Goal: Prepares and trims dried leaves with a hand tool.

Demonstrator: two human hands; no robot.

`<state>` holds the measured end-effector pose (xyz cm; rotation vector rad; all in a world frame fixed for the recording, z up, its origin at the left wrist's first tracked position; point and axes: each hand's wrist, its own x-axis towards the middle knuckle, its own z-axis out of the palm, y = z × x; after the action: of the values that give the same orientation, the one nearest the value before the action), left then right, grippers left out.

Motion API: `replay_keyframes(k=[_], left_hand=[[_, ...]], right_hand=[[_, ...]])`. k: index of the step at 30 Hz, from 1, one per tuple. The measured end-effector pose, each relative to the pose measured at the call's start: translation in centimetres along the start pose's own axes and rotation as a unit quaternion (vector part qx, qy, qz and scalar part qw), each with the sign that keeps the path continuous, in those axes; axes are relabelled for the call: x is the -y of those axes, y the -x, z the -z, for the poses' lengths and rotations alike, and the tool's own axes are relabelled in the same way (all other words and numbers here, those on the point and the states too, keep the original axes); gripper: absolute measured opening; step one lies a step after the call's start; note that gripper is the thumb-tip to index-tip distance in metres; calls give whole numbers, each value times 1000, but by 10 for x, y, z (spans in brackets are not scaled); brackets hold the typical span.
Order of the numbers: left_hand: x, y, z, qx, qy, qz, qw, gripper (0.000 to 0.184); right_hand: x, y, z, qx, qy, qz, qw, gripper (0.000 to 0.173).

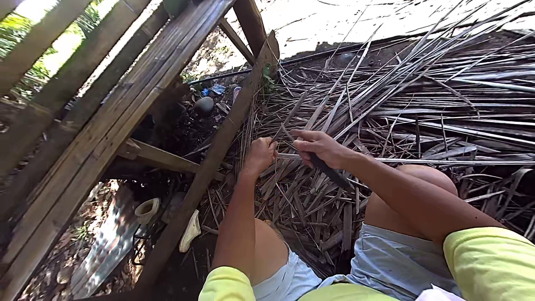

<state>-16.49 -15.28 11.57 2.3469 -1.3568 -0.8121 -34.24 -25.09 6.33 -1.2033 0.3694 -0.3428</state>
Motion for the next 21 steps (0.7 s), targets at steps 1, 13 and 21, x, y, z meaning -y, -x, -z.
replay_keyframes(k=[1,13,21], left_hand=[[-2,-1,-2,-3,6,-6,1000,33],[-2,1,-17,-50,-6,-73,996,27],[-6,4,-33,-96,-106,-120,982,25]], right_hand=[[-5,-1,-8,30,11,-11,999,57],[-23,-15,-11,21,-13,11,1000,49],[-21,-19,-11,-42,-18,23,999,32]])
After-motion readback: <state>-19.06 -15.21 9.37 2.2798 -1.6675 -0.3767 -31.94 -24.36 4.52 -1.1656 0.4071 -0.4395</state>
